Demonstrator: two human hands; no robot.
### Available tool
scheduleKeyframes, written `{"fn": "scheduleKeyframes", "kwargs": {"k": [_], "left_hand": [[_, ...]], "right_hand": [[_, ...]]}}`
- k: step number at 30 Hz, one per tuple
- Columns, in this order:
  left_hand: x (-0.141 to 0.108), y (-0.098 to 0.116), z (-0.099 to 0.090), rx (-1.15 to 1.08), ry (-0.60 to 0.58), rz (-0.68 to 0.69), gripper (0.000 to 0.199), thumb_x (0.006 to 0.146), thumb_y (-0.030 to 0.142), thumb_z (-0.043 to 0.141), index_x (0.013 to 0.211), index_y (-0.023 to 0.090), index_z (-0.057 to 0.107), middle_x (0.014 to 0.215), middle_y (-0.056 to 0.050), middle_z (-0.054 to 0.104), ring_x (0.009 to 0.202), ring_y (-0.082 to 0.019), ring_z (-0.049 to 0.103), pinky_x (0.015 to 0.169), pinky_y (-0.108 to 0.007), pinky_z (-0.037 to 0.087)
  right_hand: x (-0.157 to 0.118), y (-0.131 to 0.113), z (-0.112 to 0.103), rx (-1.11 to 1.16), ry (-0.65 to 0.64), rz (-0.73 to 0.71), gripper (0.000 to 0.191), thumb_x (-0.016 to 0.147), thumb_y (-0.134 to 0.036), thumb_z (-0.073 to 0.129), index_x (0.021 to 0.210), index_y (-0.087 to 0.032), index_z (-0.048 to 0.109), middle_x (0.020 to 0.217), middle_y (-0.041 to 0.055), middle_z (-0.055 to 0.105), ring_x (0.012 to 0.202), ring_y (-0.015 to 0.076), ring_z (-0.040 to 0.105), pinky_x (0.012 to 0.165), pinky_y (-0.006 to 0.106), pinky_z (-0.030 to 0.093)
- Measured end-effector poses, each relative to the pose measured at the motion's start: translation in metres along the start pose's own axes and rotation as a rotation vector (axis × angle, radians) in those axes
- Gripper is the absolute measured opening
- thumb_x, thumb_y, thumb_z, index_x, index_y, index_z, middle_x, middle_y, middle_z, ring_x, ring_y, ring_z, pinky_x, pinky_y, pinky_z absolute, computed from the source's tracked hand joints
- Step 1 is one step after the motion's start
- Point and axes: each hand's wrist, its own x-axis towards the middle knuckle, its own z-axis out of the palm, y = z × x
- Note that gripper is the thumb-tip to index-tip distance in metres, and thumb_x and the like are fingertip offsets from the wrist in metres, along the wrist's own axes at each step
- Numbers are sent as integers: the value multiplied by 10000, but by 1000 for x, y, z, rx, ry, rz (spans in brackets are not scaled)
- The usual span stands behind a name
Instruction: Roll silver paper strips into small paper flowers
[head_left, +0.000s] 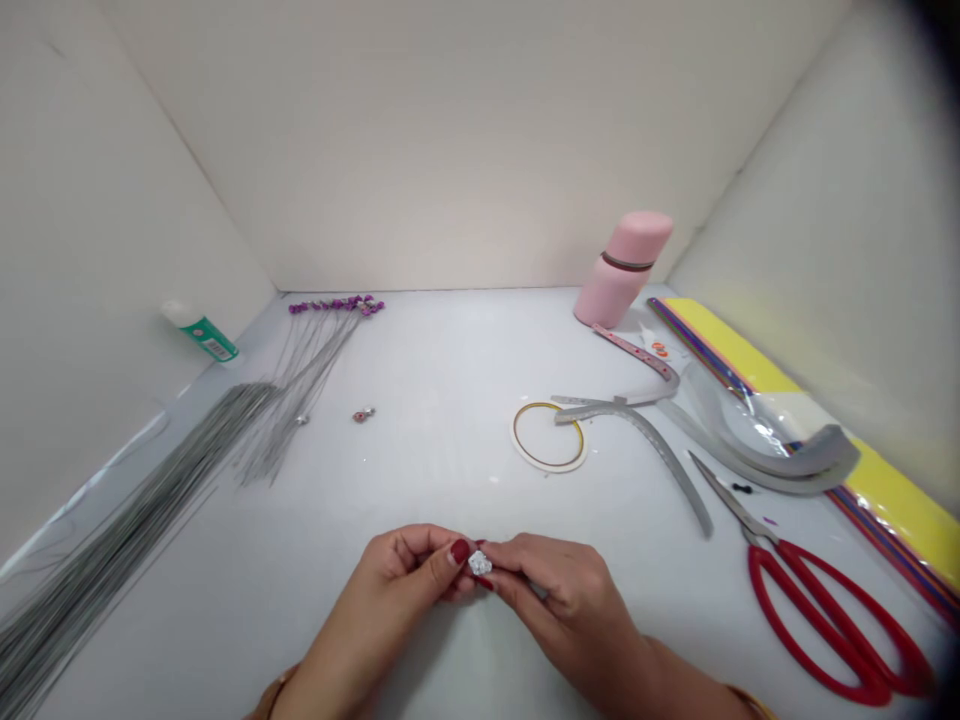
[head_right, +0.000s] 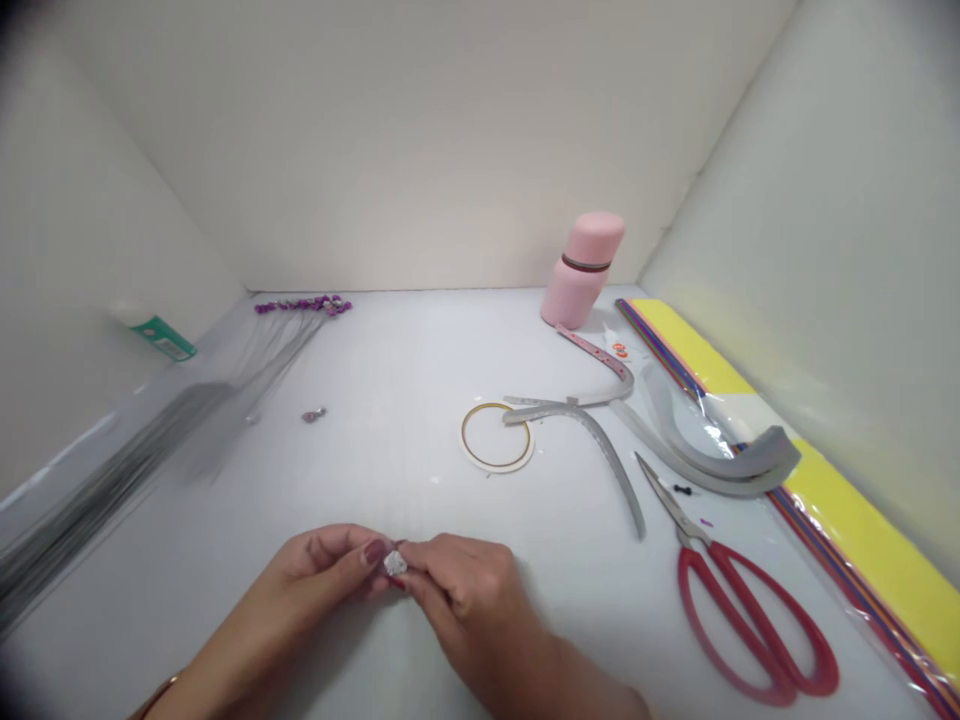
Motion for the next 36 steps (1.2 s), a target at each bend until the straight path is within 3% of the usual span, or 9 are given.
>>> {"fn": "scheduleKeyframes", "kwargs": {"k": [8, 14, 20, 23, 29, 36], "left_hand": [[1, -5, -1, -71, 30, -80, 163, 621, 278, 717, 655, 126, 670, 594, -10, 645, 584, -114, 542, 605, -217, 393], [6, -10, -4, -134, 27, 22, 254, 570, 225, 762, 731, 166, 575, 587, 23, 639, 554, -107, 565, 586, -219, 416], [-1, -5, -3, 278, 70, 263, 44, 694, 204, 665, 713, 172, 641, 680, -4, 675, 657, -129, 605, 639, -210, 451], [-3, -5, -2, 255, 84, 260, 58, 707, 199, 654, 760, 183, 642, 702, 2, 685, 669, -131, 621, 631, -202, 463], [0, -9, 0, 46, 49, 189, 124, 687, 216, 685, 770, 162, 609, 629, 10, 682, 614, -119, 624, 591, -197, 460], [2, -8, -3, -43, -1, 120, 238, 671, 239, 703, 879, 152, 625, 644, 9, 681, 635, -109, 610, 634, -202, 454]], "right_hand": [[0, 0, 1, -27, 3, -47, 126, 824, -160, 507, 863, -185, 624, 653, 21, 679, 561, 130, 613, 544, 204, 453], [2, -2, 0, -68, 22, -94, 132, 831, -178, 500, 865, -174, 627, 639, 19, 683, 537, 124, 613, 518, 196, 452], [2, -2, -2, -8, -8, -76, 141, 808, -140, 521, 863, -174, 647, 673, 27, 693, 575, 128, 621, 557, 193, 462], [4, -3, -3, 136, -25, 53, 131, 779, -147, 564, 854, -181, 666, 687, 26, 697, 591, 127, 626, 568, 191, 472], [6, -6, -1, 648, -86, 457, 174, 791, -287, 564, 810, -155, 675, 597, 20, 659, 551, 113, 606, 532, 198, 490], [10, -7, -3, 823, -92, 597, 171, 743, -306, 623, 726, -143, 671, 598, 15, 646, 527, 84, 572, 506, 173, 438]]}}
